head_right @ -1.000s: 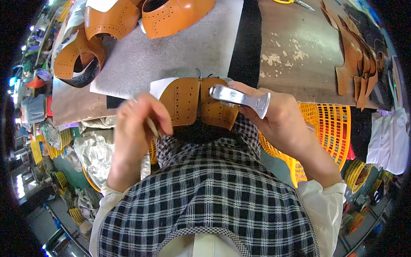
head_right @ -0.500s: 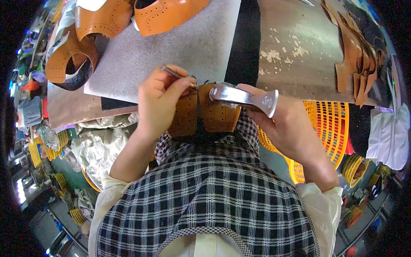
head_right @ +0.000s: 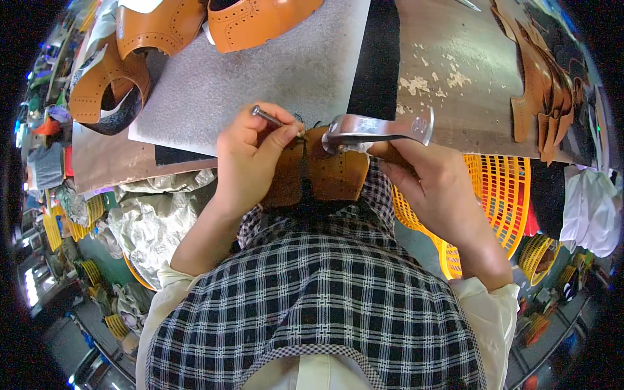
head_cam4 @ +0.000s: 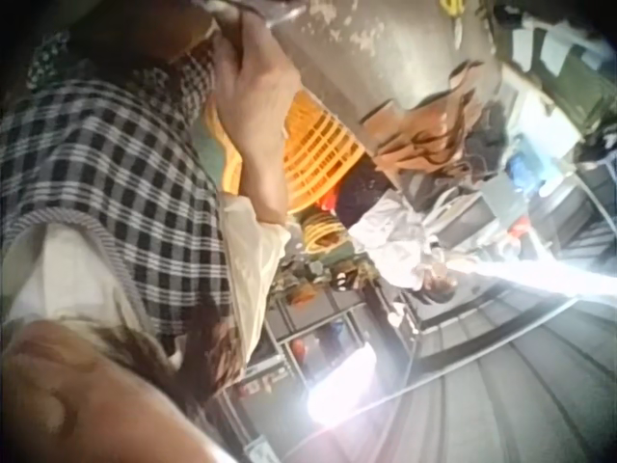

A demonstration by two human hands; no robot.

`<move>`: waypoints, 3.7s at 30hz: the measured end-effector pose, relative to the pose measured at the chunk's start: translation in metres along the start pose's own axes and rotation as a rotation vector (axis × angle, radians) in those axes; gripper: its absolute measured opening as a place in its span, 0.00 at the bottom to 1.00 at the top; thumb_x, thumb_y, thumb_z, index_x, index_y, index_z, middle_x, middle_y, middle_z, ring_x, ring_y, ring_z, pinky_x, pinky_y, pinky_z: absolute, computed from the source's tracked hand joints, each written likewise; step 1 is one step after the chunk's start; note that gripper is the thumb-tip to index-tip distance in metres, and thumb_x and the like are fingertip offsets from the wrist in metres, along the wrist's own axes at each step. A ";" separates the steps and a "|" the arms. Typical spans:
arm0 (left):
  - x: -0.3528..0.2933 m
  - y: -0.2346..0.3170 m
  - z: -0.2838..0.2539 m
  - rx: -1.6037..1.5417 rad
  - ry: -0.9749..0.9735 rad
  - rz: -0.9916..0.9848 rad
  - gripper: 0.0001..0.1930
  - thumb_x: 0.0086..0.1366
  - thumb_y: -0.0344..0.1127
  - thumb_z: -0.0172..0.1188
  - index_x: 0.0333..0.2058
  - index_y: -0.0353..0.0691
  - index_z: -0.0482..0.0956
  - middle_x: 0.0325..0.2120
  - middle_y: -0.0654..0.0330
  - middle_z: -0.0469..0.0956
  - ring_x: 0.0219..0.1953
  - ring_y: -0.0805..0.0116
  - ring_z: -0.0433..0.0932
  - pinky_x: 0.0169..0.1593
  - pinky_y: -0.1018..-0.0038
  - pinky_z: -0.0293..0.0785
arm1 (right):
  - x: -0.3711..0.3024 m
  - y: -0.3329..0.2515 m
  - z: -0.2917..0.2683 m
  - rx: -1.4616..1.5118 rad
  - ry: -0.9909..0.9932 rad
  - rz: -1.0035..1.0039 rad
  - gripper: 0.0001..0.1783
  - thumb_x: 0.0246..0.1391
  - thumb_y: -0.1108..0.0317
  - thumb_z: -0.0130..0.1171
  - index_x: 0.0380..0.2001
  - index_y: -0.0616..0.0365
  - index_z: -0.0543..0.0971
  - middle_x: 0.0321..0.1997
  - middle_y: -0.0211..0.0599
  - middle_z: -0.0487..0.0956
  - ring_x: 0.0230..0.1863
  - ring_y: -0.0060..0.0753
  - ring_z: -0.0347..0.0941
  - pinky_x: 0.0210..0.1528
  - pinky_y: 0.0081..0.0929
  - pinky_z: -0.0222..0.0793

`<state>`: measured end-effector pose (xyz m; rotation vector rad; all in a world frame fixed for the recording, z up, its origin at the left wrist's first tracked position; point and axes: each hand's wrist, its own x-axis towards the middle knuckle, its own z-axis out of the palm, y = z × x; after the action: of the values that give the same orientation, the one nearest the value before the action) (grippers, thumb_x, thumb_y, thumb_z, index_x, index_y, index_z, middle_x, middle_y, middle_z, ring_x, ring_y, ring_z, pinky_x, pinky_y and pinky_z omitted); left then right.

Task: Using a hammer and punch tool to flatten seams and fix components on leather shoe uppers.

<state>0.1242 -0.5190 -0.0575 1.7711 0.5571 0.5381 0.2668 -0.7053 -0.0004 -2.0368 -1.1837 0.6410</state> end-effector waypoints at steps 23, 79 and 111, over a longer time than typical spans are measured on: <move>-0.004 -0.004 -0.015 -0.021 -0.065 0.079 0.05 0.58 0.23 0.55 0.33 0.35 0.71 0.22 0.55 0.76 0.26 0.65 0.77 0.33 0.74 0.72 | -0.017 -0.025 -0.002 0.126 0.444 -0.248 0.09 0.53 0.79 0.51 0.38 0.70 0.72 0.28 0.40 0.74 0.26 0.20 0.66 0.29 0.16 0.62; -0.065 0.033 -0.046 0.476 -0.633 0.324 0.06 0.50 0.29 0.60 0.27 0.37 0.74 0.27 0.61 0.77 0.30 0.69 0.76 0.29 0.77 0.72 | -0.009 -0.001 0.008 -0.024 0.129 -0.236 0.13 0.46 0.80 0.57 0.38 0.59 0.78 0.28 0.46 0.76 0.27 0.46 0.73 0.28 0.30 0.68; 0.006 0.026 0.009 0.442 -0.163 0.282 0.02 0.58 0.26 0.56 0.31 0.37 0.73 0.22 0.54 0.76 0.24 0.63 0.77 0.30 0.74 0.71 | -0.025 -0.014 -0.003 0.041 0.234 -0.121 0.11 0.51 0.78 0.58 0.39 0.66 0.76 0.33 0.37 0.78 0.32 0.23 0.73 0.37 0.19 0.69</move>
<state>0.1372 -0.5279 -0.0345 2.3124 0.3275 0.4801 0.2497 -0.7235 0.0137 -1.9290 -1.1350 0.3536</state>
